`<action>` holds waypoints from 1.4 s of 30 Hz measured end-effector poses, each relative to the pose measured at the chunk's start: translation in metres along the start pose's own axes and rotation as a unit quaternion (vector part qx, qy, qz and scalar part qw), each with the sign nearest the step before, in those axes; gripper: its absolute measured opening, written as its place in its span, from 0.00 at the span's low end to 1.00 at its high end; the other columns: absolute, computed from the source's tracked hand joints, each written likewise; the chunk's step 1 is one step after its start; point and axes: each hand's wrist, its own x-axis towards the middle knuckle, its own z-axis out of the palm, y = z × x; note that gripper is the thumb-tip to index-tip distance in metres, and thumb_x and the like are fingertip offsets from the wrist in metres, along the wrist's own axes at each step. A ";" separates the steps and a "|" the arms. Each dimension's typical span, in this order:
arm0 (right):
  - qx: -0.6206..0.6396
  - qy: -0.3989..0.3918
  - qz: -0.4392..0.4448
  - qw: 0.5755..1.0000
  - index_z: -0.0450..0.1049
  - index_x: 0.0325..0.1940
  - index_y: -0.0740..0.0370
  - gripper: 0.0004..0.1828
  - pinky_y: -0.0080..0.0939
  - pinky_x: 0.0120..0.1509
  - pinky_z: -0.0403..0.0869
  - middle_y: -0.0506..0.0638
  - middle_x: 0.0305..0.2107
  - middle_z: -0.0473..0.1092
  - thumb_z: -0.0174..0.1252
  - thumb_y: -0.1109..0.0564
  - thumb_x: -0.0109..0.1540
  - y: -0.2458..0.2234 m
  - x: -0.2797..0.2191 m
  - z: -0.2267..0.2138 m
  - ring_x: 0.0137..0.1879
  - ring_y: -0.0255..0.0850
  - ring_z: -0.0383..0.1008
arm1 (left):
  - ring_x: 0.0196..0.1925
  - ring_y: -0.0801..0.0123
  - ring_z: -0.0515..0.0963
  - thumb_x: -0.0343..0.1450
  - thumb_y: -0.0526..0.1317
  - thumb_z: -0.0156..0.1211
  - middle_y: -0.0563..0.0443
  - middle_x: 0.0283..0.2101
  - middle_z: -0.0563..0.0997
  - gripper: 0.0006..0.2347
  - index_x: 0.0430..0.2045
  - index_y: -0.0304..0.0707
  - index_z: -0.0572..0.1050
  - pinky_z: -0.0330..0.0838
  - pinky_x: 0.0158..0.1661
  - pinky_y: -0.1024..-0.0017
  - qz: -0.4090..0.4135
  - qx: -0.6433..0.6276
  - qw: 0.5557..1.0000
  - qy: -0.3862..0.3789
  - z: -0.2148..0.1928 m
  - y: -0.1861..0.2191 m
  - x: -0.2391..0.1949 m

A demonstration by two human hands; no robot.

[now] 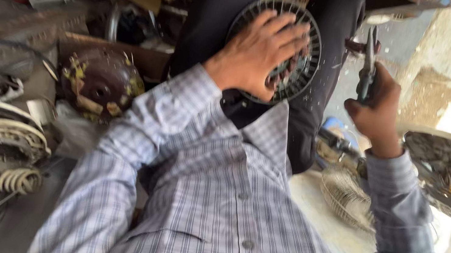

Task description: The person uses pliers to strip and manipulate wires on an electric fan motor stator while holding it in their lap.

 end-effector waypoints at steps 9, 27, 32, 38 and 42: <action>0.333 -0.181 0.026 0.925 0.64 0.42 0.58 0.20 0.41 0.49 0.77 0.49 0.44 0.69 0.58 0.71 0.50 0.076 0.184 0.048 0.49 0.40 0.73 | 0.72 0.46 0.62 0.51 0.53 0.70 0.39 0.69 0.66 0.44 0.63 0.28 0.65 0.54 0.69 0.48 -0.050 -0.060 0.997 0.008 -0.028 0.024 -0.004; 0.595 -0.113 0.214 0.766 0.66 0.56 0.33 0.33 0.54 0.41 0.68 0.54 0.41 0.70 0.51 0.56 0.46 0.005 0.238 0.090 0.34 0.47 0.63 | 0.71 0.46 0.59 0.50 0.55 0.75 0.40 0.71 0.61 0.45 0.62 0.31 0.65 0.50 0.66 0.45 -0.035 -0.034 0.996 -0.071 -0.047 0.033 0.019; 0.690 -0.201 0.189 0.669 0.68 0.60 0.62 0.28 0.50 0.49 0.68 0.53 0.42 0.66 0.53 0.50 0.57 0.000 0.143 0.061 0.42 0.46 0.66 | 0.72 0.43 0.56 0.44 0.57 0.77 0.37 0.70 0.59 0.51 0.64 0.34 0.63 0.48 0.66 0.44 -0.011 -0.031 0.992 -0.119 -0.050 0.024 0.015; 0.397 -0.186 -0.010 0.899 0.69 0.52 0.66 0.16 0.44 0.42 0.65 0.58 0.36 0.67 0.52 0.54 0.63 0.005 -0.037 0.046 0.38 0.44 0.66 | 0.70 0.43 0.60 0.51 0.53 0.75 0.38 0.68 0.64 0.45 0.64 0.34 0.64 0.53 0.66 0.45 -0.001 -0.040 0.995 -0.094 -0.042 0.014 0.013; 0.588 -0.275 0.169 0.742 0.62 0.57 0.58 0.34 0.39 0.45 0.62 0.48 0.40 0.58 0.52 0.61 0.45 0.002 -0.094 0.060 0.43 0.39 0.59 | 0.70 0.43 0.61 0.50 0.52 0.75 0.38 0.68 0.64 0.45 0.64 0.34 0.65 0.53 0.65 0.44 -0.051 -0.034 0.998 -0.015 -0.034 0.027 0.007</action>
